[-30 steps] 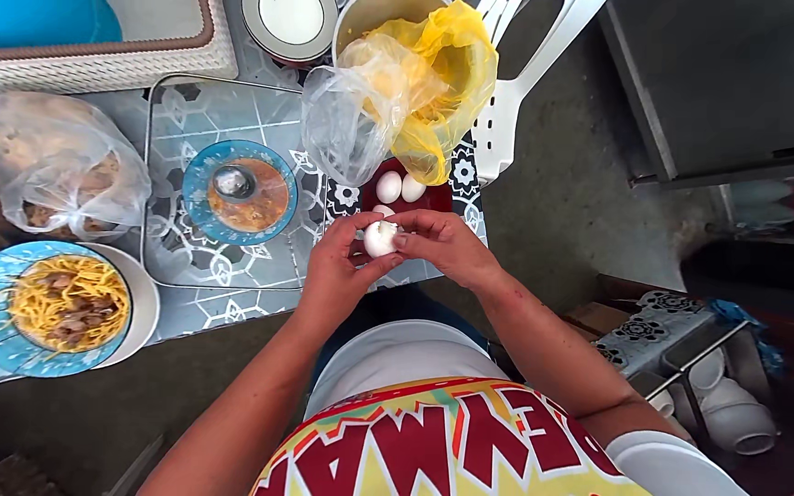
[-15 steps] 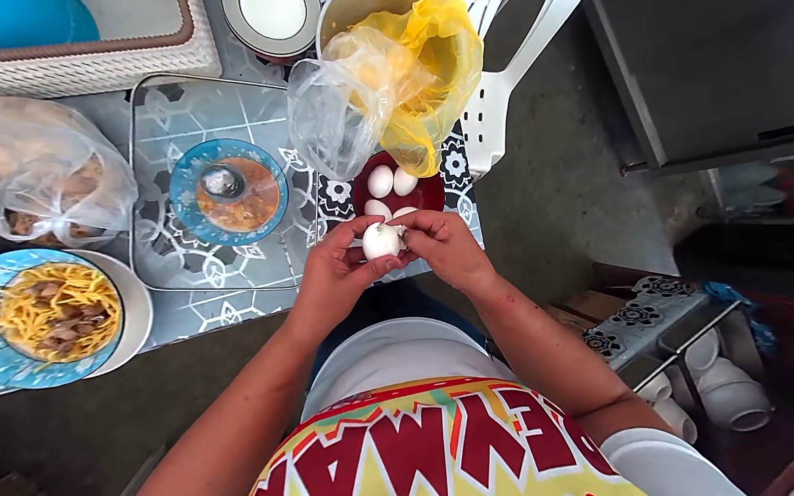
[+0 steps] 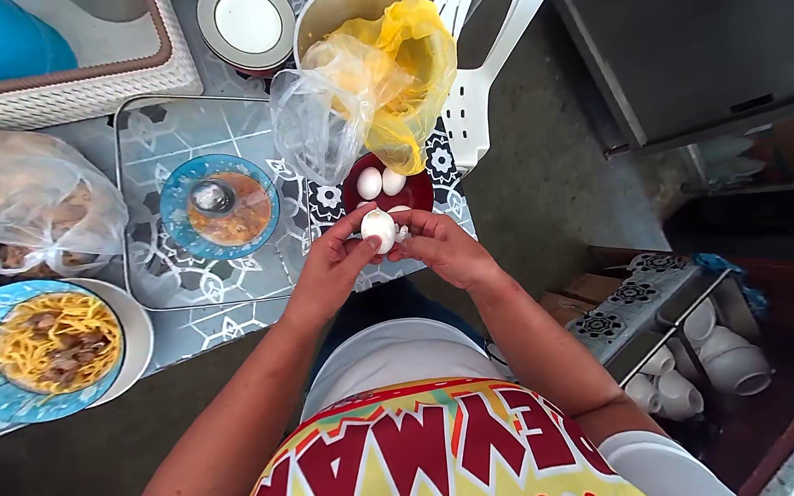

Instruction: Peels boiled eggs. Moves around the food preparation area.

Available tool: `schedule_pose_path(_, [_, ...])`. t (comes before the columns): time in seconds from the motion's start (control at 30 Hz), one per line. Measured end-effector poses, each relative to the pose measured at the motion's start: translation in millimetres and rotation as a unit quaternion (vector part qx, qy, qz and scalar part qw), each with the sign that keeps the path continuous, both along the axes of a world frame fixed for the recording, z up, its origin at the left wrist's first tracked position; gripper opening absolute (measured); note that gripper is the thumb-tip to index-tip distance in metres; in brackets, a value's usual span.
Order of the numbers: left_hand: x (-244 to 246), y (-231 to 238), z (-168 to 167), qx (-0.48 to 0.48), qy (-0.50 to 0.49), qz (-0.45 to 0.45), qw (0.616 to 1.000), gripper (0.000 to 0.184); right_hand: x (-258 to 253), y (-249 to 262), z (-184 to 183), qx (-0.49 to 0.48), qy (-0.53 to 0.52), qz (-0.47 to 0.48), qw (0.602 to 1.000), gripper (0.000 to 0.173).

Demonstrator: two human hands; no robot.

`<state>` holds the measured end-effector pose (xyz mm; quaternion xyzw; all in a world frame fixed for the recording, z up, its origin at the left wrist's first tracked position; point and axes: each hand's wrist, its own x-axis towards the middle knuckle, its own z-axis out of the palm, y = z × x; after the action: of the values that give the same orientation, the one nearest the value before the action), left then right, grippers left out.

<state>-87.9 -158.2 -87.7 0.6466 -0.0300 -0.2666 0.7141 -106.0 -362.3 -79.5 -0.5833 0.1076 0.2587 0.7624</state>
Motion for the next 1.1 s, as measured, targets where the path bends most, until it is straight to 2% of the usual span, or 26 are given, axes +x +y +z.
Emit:
schedule_pose_path(0.07, [-1, -1, 0, 0.027, -0.021, -0.014, 0.999, 0.045, -3, 4, 3, -0.028, -0.012, 0.002, 1.000, 0.039])
schedule_pose_path(0.23, [-4, 0, -4, 0.024, -0.042, -0.024, 0.999, 0.042, -12, 11, 3, -0.052, -0.030, -0.032, 0.998, 0.032])
schedule_pose_path(0.57, [-6, -11, 1, 0.021, -0.028, -0.077, 0.996, 0.042, -39, 3, -4, -0.066, -0.056, -0.108, 0.990, 0.030])
schedule_pose_path(0.63, [-6, -14, 3, 0.007, -0.017, -0.098, 0.995, 0.044, -43, -4, -5, -0.033, -0.053, -0.113, 0.992, 0.029])
schedule_pose_path(0.8, [-2, -29, 7, -0.130, 0.103, -0.120, 0.979, 0.042, -46, -30, -9, 0.155, 0.015, -0.162, 0.974, 0.022])
schedule_pose_path(0.87, [-3, -42, 10, -0.125, 0.110, -0.102, 0.981, 0.041, -48, -44, -10, 0.185, 0.018, -0.170, 0.968, 0.027])
schedule_pose_path(0.93, [-7, -63, 8, -0.080, 0.080, -0.085, 0.990, 0.045, -48, -57, -8, 0.162, 0.000, -0.154, 0.975, 0.036])
schedule_pose_path(1.03, [-20, -107, 4, 0.003, 0.020, -0.038, 0.999, 0.044, -49, -75, 5, 0.042, -0.021, -0.119, 0.992, 0.047])
schedule_pose_path(1.1, [-28, -141, 1, 0.037, -0.013, -0.009, 0.999, 0.040, -51, -89, 11, -0.037, -0.032, -0.127, 0.991, 0.047])
